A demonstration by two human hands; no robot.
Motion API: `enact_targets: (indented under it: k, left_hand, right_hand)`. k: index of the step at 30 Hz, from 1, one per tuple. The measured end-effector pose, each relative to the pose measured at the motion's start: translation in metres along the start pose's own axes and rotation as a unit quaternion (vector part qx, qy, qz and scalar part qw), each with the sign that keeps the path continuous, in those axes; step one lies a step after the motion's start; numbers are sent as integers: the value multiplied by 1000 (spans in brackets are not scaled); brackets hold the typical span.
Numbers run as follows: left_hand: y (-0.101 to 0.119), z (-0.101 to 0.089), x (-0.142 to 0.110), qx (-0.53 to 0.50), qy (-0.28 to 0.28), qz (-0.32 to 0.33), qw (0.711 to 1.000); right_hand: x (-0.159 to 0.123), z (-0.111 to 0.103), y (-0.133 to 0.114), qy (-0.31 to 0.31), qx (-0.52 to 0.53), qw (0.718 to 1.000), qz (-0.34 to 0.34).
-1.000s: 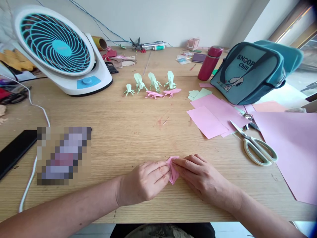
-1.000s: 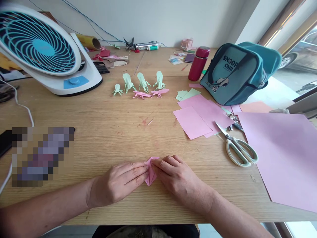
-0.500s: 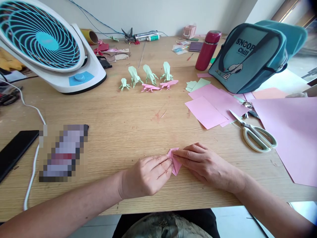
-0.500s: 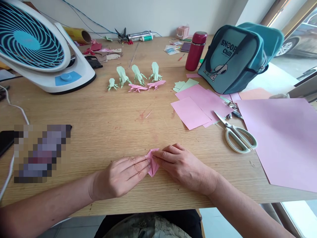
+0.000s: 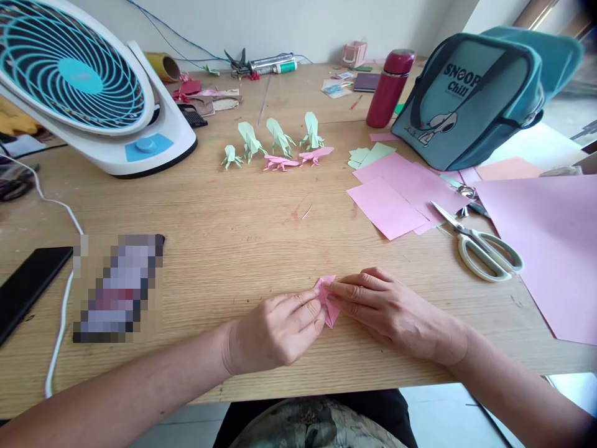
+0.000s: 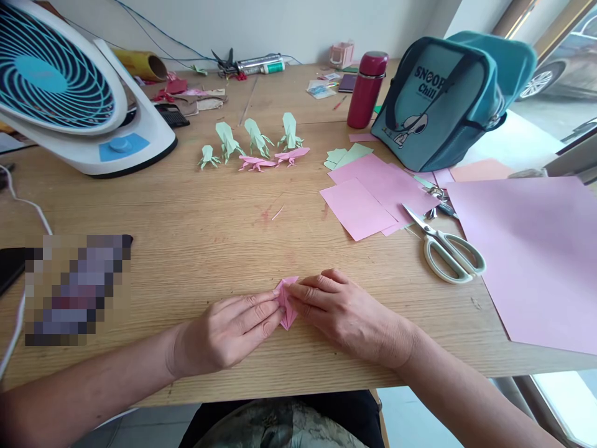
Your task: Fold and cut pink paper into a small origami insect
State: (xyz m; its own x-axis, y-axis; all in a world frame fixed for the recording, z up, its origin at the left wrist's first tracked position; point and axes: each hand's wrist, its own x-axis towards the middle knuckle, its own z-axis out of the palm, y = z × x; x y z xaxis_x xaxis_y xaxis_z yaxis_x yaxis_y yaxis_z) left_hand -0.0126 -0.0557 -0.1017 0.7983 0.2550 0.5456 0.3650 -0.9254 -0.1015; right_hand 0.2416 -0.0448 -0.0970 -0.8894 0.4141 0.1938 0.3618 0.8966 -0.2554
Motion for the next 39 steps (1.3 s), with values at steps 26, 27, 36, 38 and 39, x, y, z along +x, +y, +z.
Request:
enact_targets:
  k: [26, 27, 36, 38, 39]
  left_hand:
    - [0, -8, -9, -51, -66, 16, 996]
    - [0, -9, -9, -52, -65, 17, 996]
    - [-3, -7, -10, -78, -48, -3, 996]
    - [-3, -6, -11, -89, -42, -13, 995]
    - [-4, -6, -11, -95, -41, -16, 994]
  right_hand:
    - [-1, -5, -9, -7, 55, 998, -26]
    - [-2, -4, -9, -4, 53, 998, -25]
    - [-1, -5, -11, 1, 38, 998, -42]
    - [0, -5, -13, 0, 34, 999, -38]
    - [0, -5, -14, 1, 33, 999, -36]
